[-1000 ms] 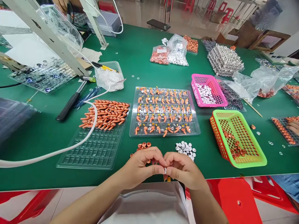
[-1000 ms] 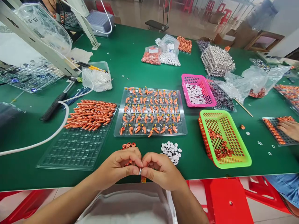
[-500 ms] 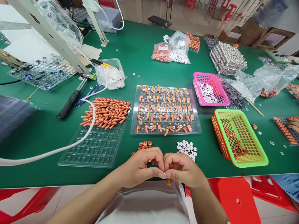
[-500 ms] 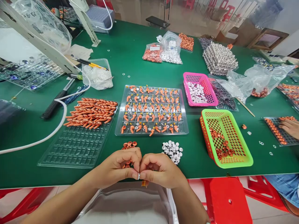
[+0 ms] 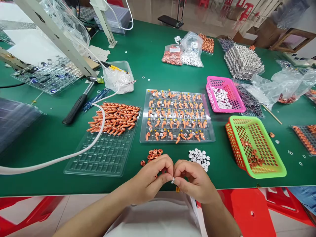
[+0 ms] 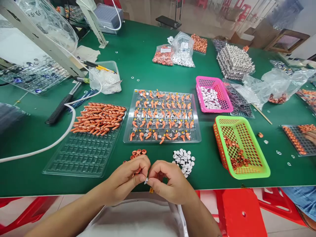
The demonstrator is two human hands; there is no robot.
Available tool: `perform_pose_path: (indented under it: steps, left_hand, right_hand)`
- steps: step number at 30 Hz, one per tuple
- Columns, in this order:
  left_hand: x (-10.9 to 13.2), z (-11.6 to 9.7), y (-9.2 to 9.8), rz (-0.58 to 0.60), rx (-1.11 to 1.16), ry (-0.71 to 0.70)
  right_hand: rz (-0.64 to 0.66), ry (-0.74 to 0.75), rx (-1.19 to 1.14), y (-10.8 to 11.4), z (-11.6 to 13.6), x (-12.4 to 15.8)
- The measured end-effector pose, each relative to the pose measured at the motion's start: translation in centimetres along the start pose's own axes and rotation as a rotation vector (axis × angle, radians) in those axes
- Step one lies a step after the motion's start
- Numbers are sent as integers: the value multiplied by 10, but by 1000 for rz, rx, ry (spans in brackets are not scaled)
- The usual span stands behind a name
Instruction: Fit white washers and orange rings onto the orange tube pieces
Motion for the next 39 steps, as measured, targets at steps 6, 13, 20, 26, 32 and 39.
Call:
perform_pose_path:
  steps: [6,13,20,26,32,39]
  left_hand:
    - [2,1,1,-53,-54,-28]
    - [2,1,3,-32,-29,-25]
    - [8,-1,7,-123,-189,16]
    - [-7,-13,26,-335,-545,184]
    - [-50,7,32,-381,-975,121]
    - [-55,30,36,-344,-1114,136]
  right_hand:
    - [-82,95,205,-6,2,3]
    - [-89,153,263,-8,3,1]
    - [-222,120,272,2,1,9]
    - [-343,120,214,16,-6,22]
    - [-293,138,161,9,-15,21]
    - [-292,116,164,16,-22,30]
Point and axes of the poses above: each hand's wrist, its own x-axis away from the middle knuckle, its own y-axis out of the back of the hand, z = x × y, the point moved 1 cm from there along -x, towards the middle knuckle, and after that the axes turned 5 degrees about z, right-handed, at the moved point
